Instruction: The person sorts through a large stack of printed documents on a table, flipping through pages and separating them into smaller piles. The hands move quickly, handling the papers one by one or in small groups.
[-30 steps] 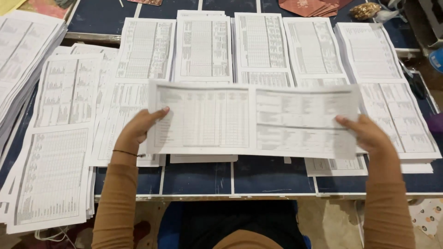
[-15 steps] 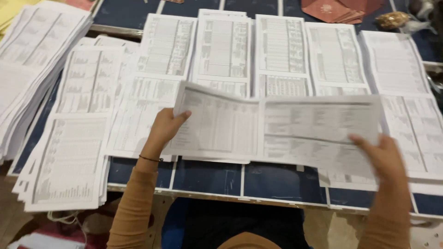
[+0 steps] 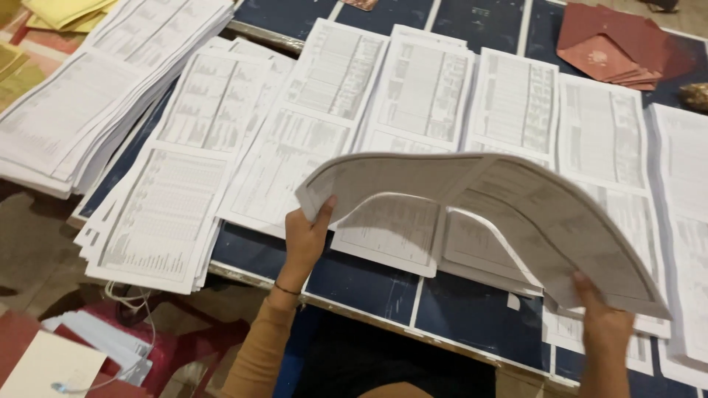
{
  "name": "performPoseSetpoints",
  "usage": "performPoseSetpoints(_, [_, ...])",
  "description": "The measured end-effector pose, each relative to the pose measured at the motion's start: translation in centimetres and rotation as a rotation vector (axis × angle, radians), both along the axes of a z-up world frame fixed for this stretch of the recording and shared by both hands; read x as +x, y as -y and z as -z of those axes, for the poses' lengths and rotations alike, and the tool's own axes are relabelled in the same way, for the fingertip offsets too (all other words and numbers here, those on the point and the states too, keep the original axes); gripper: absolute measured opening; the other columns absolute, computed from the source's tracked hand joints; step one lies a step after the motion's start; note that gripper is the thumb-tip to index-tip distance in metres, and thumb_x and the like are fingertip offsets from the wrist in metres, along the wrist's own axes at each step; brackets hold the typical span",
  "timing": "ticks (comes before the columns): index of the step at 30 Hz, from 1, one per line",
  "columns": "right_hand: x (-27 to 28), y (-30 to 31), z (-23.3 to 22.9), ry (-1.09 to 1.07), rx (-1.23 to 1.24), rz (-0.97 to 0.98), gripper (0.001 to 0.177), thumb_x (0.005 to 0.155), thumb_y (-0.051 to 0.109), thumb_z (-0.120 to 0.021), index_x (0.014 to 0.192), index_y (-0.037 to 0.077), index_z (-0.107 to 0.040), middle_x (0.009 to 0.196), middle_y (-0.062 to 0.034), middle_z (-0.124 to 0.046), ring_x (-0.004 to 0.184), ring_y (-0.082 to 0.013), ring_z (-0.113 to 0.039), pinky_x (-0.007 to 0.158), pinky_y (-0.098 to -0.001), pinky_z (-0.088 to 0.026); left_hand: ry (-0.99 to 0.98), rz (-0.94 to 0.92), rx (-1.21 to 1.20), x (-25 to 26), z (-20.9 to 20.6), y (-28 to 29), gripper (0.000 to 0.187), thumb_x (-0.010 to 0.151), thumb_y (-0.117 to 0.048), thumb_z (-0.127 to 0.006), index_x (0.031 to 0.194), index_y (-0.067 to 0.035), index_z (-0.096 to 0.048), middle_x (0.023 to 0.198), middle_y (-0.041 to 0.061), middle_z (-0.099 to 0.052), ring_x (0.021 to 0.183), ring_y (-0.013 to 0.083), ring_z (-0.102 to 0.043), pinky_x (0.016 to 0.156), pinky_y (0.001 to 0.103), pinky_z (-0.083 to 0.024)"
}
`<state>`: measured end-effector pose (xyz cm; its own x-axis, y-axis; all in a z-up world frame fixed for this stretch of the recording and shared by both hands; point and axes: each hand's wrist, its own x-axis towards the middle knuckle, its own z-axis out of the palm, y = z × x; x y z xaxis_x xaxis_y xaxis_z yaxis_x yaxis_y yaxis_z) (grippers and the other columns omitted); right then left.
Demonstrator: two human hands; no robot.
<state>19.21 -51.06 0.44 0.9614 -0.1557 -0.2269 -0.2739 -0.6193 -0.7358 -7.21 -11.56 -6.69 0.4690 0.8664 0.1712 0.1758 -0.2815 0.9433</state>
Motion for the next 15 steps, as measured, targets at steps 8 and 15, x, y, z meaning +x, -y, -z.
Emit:
performPoseSetpoints(8, [2.0, -0.2, 0.8, 0.517, 0.174, -0.581, 0.062, 0.107, 0.001, -0.076, 0.159, -0.020, -0.052, 0.160, -0.0347, -0.054, 0.145, -0.0445, -0.050, 0.121, -0.0504, -0.037, -0.136, 0.010, 0.143, -3.6, -1.3, -3.0, 0.066, 0.107, -0.063, -0.050, 0.067, -0.010, -0.049, 0.055, 0.004, -0.046, 0.053, 0.0167, -0.048, 0.054, 0.039, -0.030])
performPoseSetpoints(15, [1.2, -9.6, -9.1, -0.536, -0.096, -0.154, 0.055, 0.118, 0.060, -0.067, 0.146, 0.014, -0.053, 0.122, -0.0243, -0.066, 0.105, -0.0537, -0.064, 0.104, -0.0753, -0.048, -0.465, 0.059, -0.337, -13.4, -8.1, -8.3, 0.066, 0.088, -0.066, -0.067, 0.111, -0.006, -0.082, 0.111, 0.009, -0.081, 0.100, 0.0229, -0.074, 0.085, 0.033, -0.056])
